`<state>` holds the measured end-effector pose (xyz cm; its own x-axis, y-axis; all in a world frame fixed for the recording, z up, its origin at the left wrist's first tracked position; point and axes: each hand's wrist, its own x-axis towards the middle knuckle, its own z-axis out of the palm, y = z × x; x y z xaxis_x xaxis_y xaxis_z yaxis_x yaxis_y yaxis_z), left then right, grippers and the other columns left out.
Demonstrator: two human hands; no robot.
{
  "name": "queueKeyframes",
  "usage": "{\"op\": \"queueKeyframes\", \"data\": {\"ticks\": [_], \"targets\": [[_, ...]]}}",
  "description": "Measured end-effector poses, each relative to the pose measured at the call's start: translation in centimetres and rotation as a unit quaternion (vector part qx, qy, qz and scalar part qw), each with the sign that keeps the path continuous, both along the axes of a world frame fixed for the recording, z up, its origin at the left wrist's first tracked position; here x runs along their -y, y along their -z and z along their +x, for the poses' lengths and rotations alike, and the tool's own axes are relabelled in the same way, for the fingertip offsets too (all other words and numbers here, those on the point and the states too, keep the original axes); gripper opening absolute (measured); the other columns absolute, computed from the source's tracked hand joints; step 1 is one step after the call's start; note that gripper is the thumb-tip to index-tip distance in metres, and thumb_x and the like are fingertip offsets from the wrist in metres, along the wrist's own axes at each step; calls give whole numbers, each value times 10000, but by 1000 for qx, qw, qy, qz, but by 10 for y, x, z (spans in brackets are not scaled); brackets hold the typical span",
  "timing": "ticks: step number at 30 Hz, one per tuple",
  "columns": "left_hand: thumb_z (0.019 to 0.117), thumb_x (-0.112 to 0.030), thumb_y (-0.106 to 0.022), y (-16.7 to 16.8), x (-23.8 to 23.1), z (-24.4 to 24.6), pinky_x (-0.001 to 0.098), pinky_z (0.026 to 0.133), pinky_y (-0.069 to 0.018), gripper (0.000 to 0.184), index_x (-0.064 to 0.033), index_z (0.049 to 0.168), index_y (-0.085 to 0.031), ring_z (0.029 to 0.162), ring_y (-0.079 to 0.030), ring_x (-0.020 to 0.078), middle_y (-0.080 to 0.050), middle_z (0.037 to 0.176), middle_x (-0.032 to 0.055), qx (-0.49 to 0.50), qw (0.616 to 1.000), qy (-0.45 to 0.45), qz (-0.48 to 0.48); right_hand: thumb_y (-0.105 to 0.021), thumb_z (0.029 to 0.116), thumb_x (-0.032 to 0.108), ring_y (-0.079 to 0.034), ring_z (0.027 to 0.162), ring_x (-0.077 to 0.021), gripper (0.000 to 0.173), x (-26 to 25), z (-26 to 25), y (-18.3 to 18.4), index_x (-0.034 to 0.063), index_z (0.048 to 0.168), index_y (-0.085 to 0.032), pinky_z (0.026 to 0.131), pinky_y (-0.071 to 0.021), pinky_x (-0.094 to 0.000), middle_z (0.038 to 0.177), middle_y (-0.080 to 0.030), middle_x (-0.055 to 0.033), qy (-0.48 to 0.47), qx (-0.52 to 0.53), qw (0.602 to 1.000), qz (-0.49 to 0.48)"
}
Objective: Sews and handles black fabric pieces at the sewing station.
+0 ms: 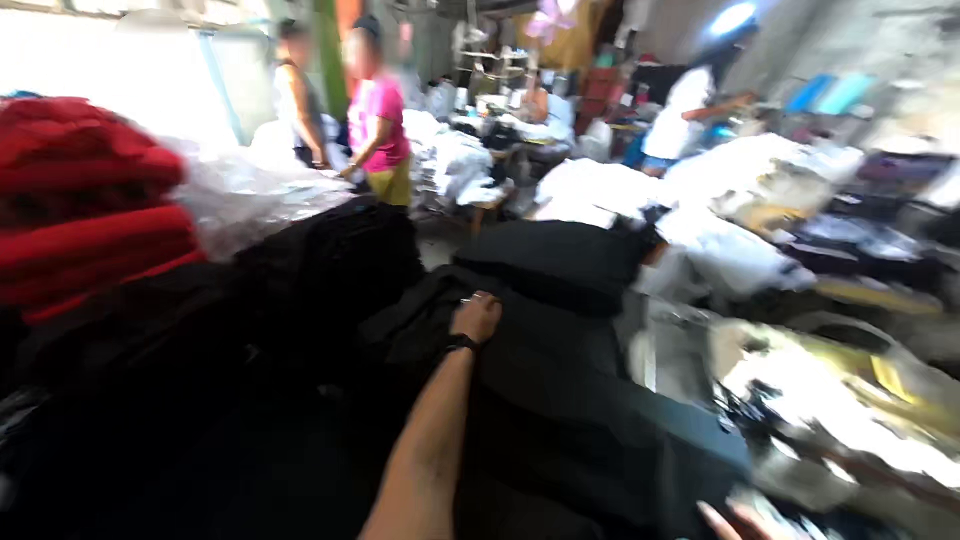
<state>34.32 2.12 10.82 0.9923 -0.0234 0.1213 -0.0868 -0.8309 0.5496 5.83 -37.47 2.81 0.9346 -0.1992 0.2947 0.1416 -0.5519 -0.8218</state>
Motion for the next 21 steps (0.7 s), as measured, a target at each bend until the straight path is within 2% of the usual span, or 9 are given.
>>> {"op": "queueKeyframes", "data": {"ticks": [2, 4, 7, 9, 11, 13, 15, 17, 21], "targets": [[1052, -475, -468, 30, -1, 17, 607, 1060, -479, 429, -236, 1344, -672, 1275, -619, 284, -649, 1389, 55, 45, 999, 19, 18, -710, 936, 244, -712, 892, -169, 306, -5, -2, -2, -50, 1009, -747, 860, -586, -371, 947, -742, -164, 33, -1, 998, -49], [1058, -444, -502, 49, 6, 35, 644, 1056, -467, 424, -160, 1319, -679, 1272, -611, 340, -654, 1360, 113, 84, 994, 74, 13, -718, 943, 215, -713, 876, -117, 224, -7, -13, -15, 2, 1002, -760, 859, -600, -337, 934, -750, -83, 58, -54, 996, 31], [1078, -276, -521, 36, 14, 34, 684, 1086, -391, 369, -8, 1290, -662, 1303, -556, 452, -623, 1346, 256, 79, 992, 102, -4, -729, 936, 129, -714, 801, -74, 144, -18, -35, -32, 5, 1009, -736, 782, -611, -269, 897, -754, -37, 85, -94, 966, 226], [1067, -187, -528, 22, 24, 15, 639, 1137, -351, 372, 41, 1352, -598, 1351, -506, 465, -563, 1398, 308, 68, 994, 83, -23, -704, 945, 57, -743, 791, -127, 137, -24, -50, -43, -22, 1056, -712, 748, -646, -306, 912, -758, -62, 91, -111, 930, 338], [1022, -126, -565, -5, 46, -22, 576, 1119, -398, 445, 64, 1422, -518, 1332, -508, 457, -501, 1434, 342, 88, 991, 67, -68, -698, 940, 23, -747, 793, -134, 161, -23, -57, -50, -36, 1090, -707, 748, -648, -308, 932, -761, -70, 96, -129, 912, 378], [1005, -122, -576, -26, 85, -80, 479, 1015, -499, 437, 71, 1394, -521, 1221, -589, 375, -529, 1394, 320, 133, 979, 95, -120, -716, 927, 18, -746, 785, -129, 177, -16, -59, -52, -40, 1094, -707, 749, -649, -302, 923, -759, -67, 97, -146, 904, 389], [1007, -133, -589, -27, 127, -131, 386, 954, -551, 343, 82, 1275, -598, 1152, -642, 256, -612, 1303, 252, 162, 951, 207, -160, -743, 904, 13, -743, 756, -119, 175, -12, -57, -54, -35, 1068, -708, 735, -649, -291, 876, -756, -51, 92, -159, 901, 393], [1000, -175, -594, -16, 162, -169, 384, 1004, -544, 290, 28, 1183, -689, 1203, -641, 208, -666, 1285, 168, 151, 923, 315, -161, -765, 877, 1, -739, 722, -109, 162, -11, -56, -54, -23, 1027, -709, 709, -647, -279, 830, -756, -31, 85, -158, 902, 394], [980, -160, -650, 4, 200, -231, 329, 1044, -518, 219, -71, 1158, -741, 1217, -633, 154, -713, 1233, 76, 126, 898, 380, -183, -788, 849, -2, -737, 693, -102, 156, -10, -56, -51, -14, 987, -717, 682, -643, -258, 802, -762, -25, 78, -126, 910, 387]]}}
